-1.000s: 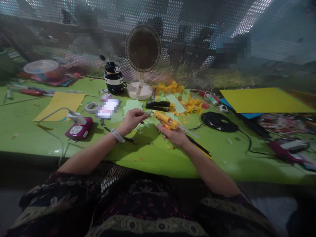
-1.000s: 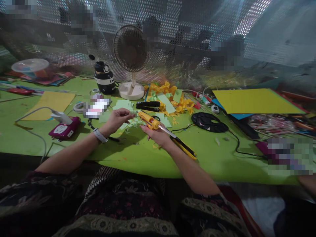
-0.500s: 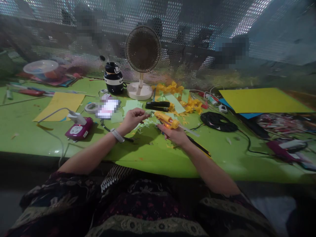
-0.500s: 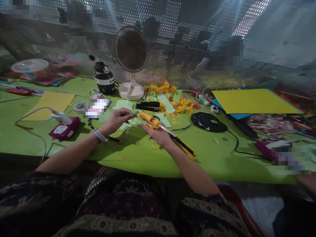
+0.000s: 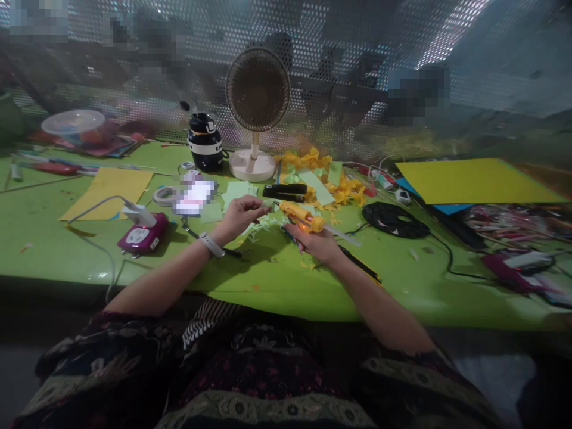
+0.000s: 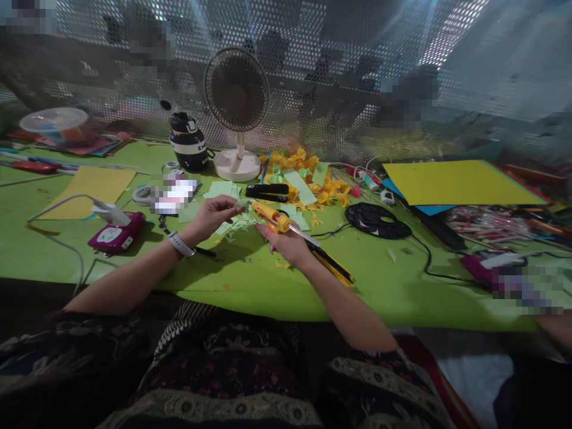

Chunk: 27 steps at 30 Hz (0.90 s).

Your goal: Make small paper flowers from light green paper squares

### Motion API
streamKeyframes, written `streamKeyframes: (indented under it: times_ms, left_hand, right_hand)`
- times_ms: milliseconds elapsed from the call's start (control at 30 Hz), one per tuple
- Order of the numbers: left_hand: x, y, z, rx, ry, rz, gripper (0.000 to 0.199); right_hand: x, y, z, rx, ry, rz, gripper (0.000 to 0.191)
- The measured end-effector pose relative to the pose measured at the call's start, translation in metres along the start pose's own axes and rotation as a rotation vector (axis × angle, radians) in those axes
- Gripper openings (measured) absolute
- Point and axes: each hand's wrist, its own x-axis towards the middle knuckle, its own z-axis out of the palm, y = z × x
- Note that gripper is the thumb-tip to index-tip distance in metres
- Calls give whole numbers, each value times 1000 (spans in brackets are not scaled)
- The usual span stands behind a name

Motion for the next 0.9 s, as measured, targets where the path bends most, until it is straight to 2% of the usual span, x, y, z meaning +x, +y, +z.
streamKeyframes:
  times_ms: [167, 367, 567, 900]
  left_hand:
    - [0, 0, 0, -19, -2, -14, 29]
    - [0, 2, 0, -28, -10, -24, 31]
    - [-1, 1, 0, -35, -14, -2, 33]
    - [0, 0, 0, -56, -17, -6, 31]
  right_hand:
    - [0, -2, 0, 10, 1, 0, 45]
    - [-1, -2, 0, 27, 10, -10, 36]
    - [1, 1, -1, 3, -1, 1, 42]
    - [0, -2, -1, 6, 10, -2, 37]
